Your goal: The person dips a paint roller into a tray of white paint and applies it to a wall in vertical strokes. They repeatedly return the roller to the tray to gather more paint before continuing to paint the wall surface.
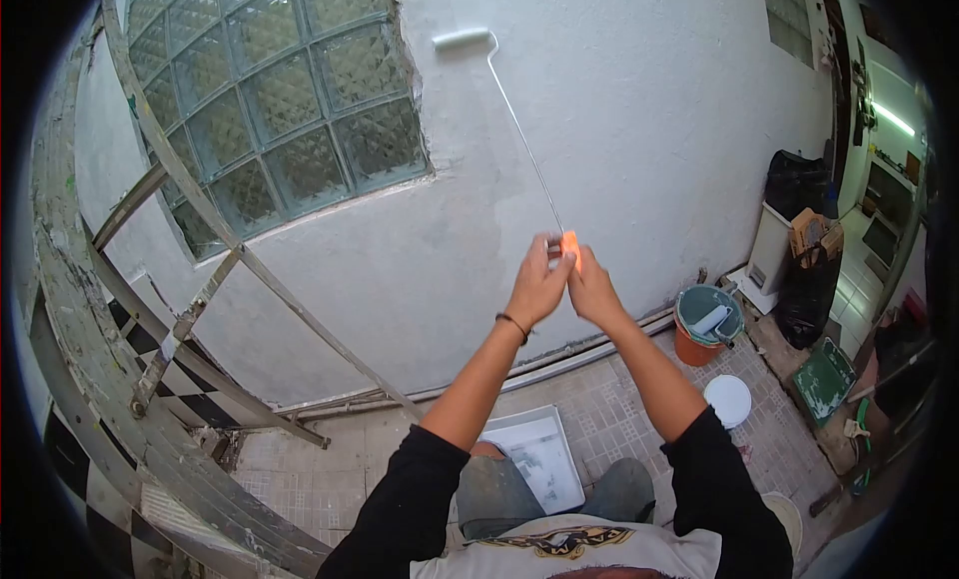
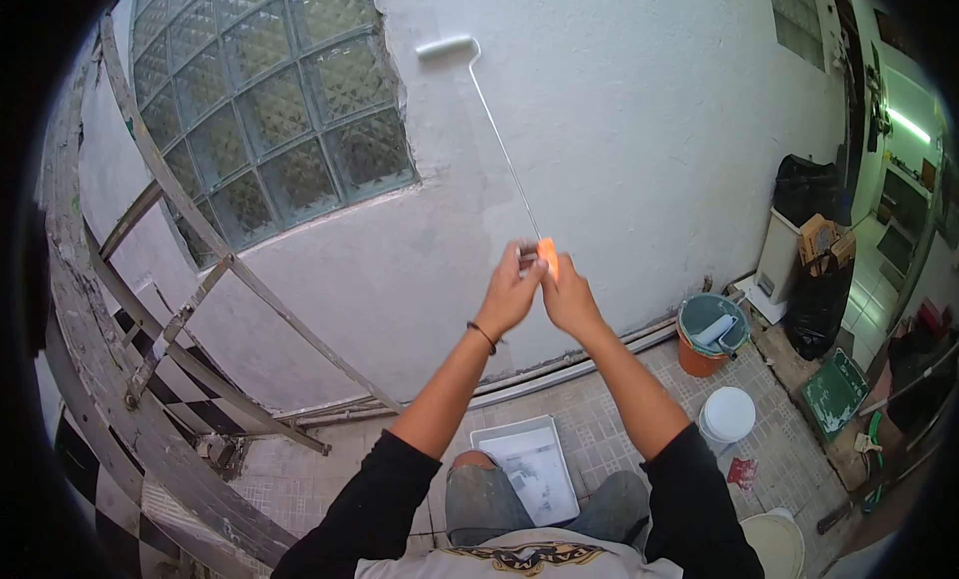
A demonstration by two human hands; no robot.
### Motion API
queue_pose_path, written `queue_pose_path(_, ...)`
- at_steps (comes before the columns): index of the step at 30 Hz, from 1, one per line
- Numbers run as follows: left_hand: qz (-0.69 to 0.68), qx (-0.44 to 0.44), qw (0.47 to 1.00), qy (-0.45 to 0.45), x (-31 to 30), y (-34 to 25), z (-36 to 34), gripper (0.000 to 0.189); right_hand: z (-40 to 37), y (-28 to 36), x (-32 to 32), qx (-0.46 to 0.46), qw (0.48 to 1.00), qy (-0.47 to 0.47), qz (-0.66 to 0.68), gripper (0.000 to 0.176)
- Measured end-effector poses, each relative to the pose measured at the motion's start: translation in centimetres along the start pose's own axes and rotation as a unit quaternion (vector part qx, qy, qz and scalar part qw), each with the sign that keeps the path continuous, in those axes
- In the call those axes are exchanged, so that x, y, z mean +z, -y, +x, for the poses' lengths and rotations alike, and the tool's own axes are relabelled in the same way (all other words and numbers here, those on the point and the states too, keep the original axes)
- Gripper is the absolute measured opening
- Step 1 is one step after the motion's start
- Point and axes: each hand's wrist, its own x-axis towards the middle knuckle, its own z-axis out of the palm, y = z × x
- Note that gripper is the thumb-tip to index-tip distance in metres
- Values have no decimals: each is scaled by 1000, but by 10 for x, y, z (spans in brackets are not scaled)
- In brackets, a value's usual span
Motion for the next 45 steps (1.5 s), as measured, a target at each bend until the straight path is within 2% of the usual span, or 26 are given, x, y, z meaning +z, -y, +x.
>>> queue_pose_path(5, -20, -52, 998, 8, 32, 61, -75, 34, -96, -44, 15, 102, 994, 44, -8, 35)
queue_pose_path(7, -62, -162, 984, 26, 44, 76, -106, 32, -130, -55, 18, 120, 991, 57, -5, 34)
queue_pose_path(8, -67, -166, 984, 6, 52, 90, -121, 28, -147, -60, 20, 133, 989, 64, -1, 33)
queue_pose_path(11, -44, -199, 979, 2, 70, 115, -159, 28, -193, -73, 26, 208, 973, 94, -44, 32)
queue_pose_path(17, -29, -307, 951, 21, 102, 187, -234, 35, -272, -102, 37, 283, 949, 125, -62, 33)
queue_pose_path(21, -31, -357, 930, 78, 115, 211, -261, 28, -316, -114, 40, 316, 934, 135, -96, 28)
queue_pose_path(23, -8, -399, 899, 182, 119, 225, -270, 29, -333, -120, 40, 321, 931, 138, -102, 27)
queue_pose_path(24, -11, -400, 899, 181, 119, 219, -270, 29, -335, -120, 38, 324, 930, 138, -105, 27)
queue_pose_path(26, -102, -432, 876, 186, 118, 207, -266, 30, -334, -122, 34, 326, 932, 136, -88, 27)
queue_pose_path(33, -50, -398, 902, 160, 117, 211, -243, 29, -312, -126, 38, 291, 950, 99, -58, 28)
queue_pose_path(35, -4, -327, 938, 112, 116, 220, -237, 30, -297, -125, 41, 271, 958, 87, -33, 27)
queue_pose_path(36, -1, -325, 939, 113, 111, 214, -228, 30, -286, -124, 44, 253, 965, 75, -9, 27)
queue_pose_path(38, 78, -277, 956, 59, 98, 185, -201, 29, -260, -119, 47, 228, 972, 63, -16, 26)
queue_pose_path(42, 16, -243, 970, 31, 78, 148, -157, 30, -205, -97, 46, 172, 985, 28, 19, 23)
queue_pose_path(44, 61, -159, 985, -19, 77, 149, -151, 27, -195, -105, 51, 199, 978, 44, 46, 23)
queue_pose_path(45, 62, -161, 985, -17, 78, 154, -154, 27, -194, -108, 52, 223, 970, 61, 72, 23)
